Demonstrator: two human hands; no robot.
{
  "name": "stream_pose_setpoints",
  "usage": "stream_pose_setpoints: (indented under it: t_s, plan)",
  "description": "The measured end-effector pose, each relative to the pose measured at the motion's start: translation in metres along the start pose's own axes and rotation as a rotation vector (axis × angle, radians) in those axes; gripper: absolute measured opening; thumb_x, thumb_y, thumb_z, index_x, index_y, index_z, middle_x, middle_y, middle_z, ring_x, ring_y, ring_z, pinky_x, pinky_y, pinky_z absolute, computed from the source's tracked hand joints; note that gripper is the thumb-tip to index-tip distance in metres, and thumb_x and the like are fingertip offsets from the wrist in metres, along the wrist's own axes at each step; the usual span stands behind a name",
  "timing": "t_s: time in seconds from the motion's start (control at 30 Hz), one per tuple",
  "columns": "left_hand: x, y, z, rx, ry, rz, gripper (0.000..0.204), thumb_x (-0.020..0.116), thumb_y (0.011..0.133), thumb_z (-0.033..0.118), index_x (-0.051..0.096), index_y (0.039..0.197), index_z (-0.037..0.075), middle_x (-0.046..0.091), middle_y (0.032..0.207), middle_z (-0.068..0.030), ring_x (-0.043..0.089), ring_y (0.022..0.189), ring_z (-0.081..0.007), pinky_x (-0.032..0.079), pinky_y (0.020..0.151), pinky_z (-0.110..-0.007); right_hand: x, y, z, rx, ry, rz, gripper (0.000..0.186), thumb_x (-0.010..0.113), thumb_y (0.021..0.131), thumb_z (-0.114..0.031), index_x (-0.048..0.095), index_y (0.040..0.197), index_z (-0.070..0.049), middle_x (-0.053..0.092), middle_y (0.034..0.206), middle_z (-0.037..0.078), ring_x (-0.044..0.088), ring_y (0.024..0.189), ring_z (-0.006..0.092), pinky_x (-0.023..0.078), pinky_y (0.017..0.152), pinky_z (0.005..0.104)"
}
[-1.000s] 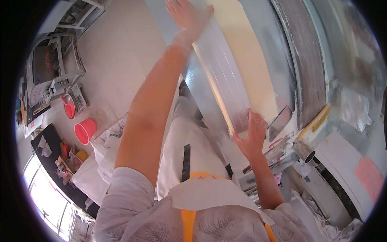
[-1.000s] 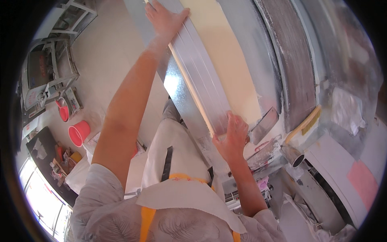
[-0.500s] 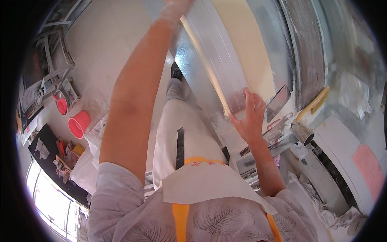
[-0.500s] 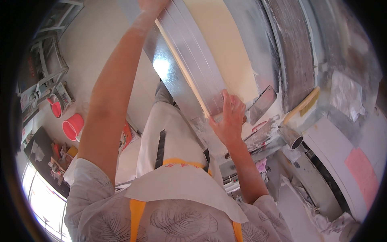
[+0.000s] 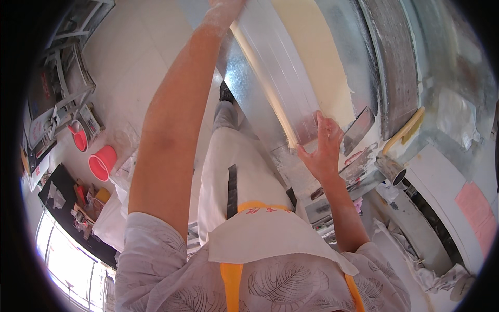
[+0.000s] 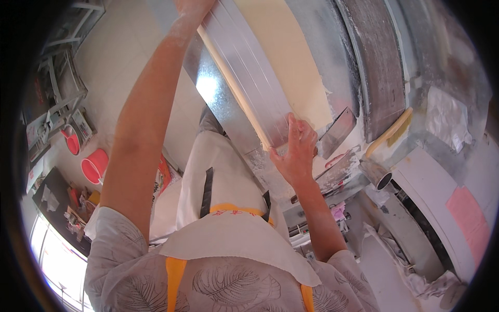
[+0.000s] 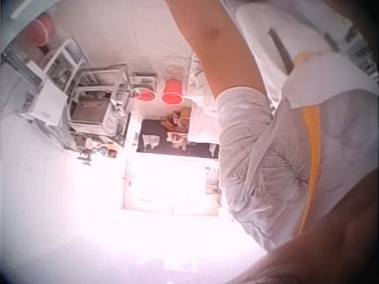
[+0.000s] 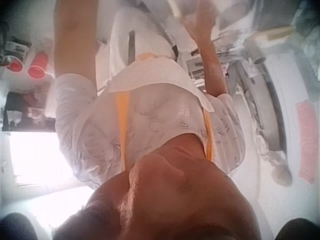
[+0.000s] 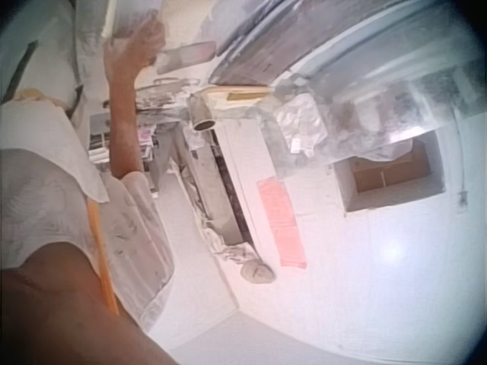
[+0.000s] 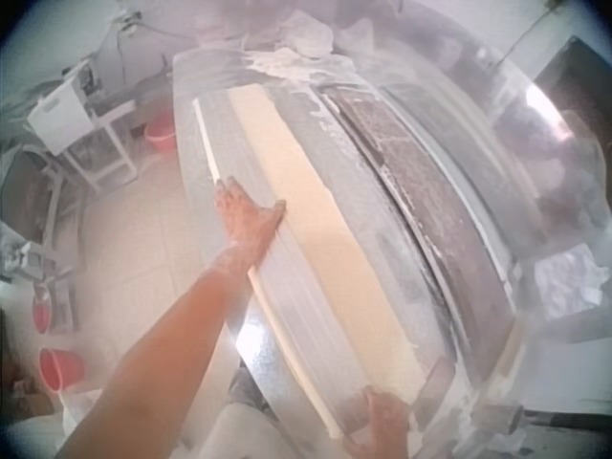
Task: The person prepares dough on a floured metal table by hand, using a brush to dust the surface and a ruler to measure and cut the dough into strips. The person repeatedly folds, flattens, and cuts the dough throughout the process.
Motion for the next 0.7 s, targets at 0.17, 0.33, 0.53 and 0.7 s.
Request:
stream_pose_setpoints:
  t_s: [0.17,0.33,0.53,0.7]
  plan:
    - [-0.005,-0.014,-0.009,0.114,-0.131,-0.001,0.124,0.088,0.074,0.044,0.019,0.16,-0.012,0.01,0.168,-0.0383,0.01,0.159,-0.051,0.022,0.129,-0.053,0.008,-0.013,0.011,-0.11,-0.04,0.006,0.108,0.092,0.073,-0.019,0.035,0.164,-0.007,0.047,0.143,0.024,0.047,0.127,0.0451,0.039,0.107,0.0566]
    - [-0.01,-0.012,0.012,-0.053,-0.128,-0.111,0.122,0.085,0.079,0.044,0.015,0.164,-0.008,0.006,0.172,-0.0333,0.003,0.162,-0.0453,0.021,0.131,-0.049,-0.002,-0.007,0.002,-0.041,-0.011,-0.002,0.111,0.091,0.072,-0.015,0.032,0.166,-0.008,0.046,0.143,0.024,0.046,0.125,0.0453,0.039,0.105,0.0582]
    - [-0.009,-0.01,0.008,-0.076,-0.09,-0.134,0.121,0.085,0.081,0.044,0.015,0.165,-0.008,0.004,0.173,-0.0323,0.003,0.163,-0.044,0.022,0.131,-0.049,0.001,-0.006,0.002,-0.072,0.007,0.022,0.112,0.091,0.071,-0.013,0.031,0.166,-0.008,0.046,0.141,0.024,0.047,0.121,0.0453,0.04,0.103,0.0579]
    - [-0.004,-0.014,0.008,-0.022,-0.088,-0.104,0.123,0.084,0.08,0.048,0.015,0.165,-0.008,0.006,0.172,-0.0343,0.003,0.162,-0.0463,0.022,0.13,-0.05,0.0,-0.01,0.001,-0.084,-0.008,0.044,0.111,0.091,0.07,-0.013,0.033,0.165,-0.008,0.047,0.14,0.025,0.047,0.122,0.0457,0.041,0.103,0.0574]
Point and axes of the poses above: each hand's wrist, its own y-axis towards the middle knuckle, its own x-axis out of the palm, z = x × y, the point moved 7 cm from there along y, towards the middle knuckle
